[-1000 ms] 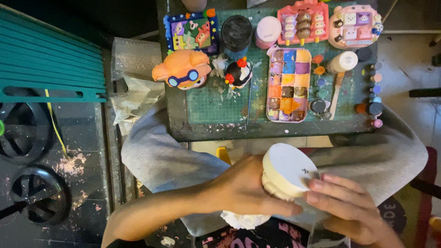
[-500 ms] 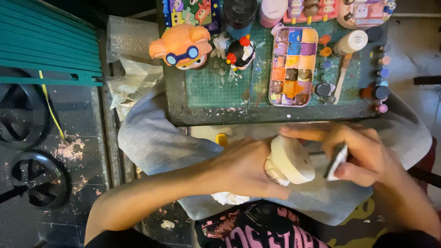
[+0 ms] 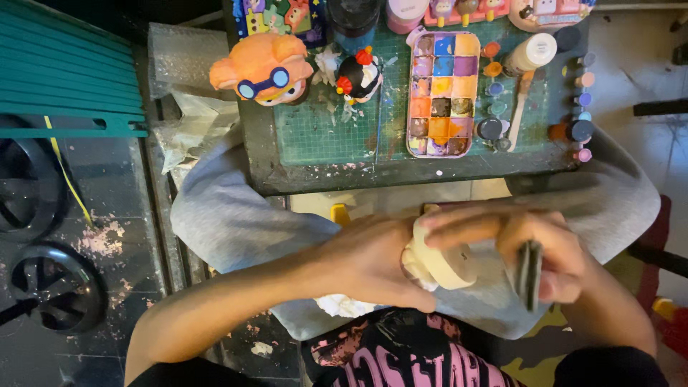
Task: The person sits on the floor holding a white plaster figurine on their lap and sands its surfaces with a small piece of sandpaper, rotating the figurine to sand different sides and edges, then brushes off sanding dust and sets the figurine on the work table.
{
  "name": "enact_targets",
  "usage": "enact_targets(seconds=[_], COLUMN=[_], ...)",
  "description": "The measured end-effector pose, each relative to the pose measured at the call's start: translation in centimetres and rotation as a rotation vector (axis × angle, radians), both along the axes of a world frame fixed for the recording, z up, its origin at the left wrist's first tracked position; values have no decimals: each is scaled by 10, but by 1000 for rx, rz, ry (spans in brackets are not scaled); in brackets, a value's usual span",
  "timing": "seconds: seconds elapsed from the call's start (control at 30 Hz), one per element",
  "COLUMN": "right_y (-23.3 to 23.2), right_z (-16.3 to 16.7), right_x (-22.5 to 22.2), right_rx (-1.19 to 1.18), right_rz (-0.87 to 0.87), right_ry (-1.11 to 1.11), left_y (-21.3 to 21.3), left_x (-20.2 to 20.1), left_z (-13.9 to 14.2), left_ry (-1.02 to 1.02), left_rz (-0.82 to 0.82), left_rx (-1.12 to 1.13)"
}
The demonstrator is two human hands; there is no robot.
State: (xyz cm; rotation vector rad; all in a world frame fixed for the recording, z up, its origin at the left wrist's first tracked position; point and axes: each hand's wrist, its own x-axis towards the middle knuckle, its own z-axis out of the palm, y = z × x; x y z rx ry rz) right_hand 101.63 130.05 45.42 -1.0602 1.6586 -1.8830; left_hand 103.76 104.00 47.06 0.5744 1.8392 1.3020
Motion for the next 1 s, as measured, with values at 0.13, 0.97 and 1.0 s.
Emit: enact_targets(seconds=[0.13,0.97,1.0], right_y=[12,44,43], right_z=[-3,-89,-85], right_x=[11,88,88], right_rx=[-21,-3,46], right_rz=[0,-320,-322], right_ry=[86,269,308], left_y=[2,-3,-3], left_x=[1,20,20], left_z=[-7,-50,-50], left_ry=[-188,-1097,-1138], left_rz=[30,-9,10], left_rx=[107,828,836])
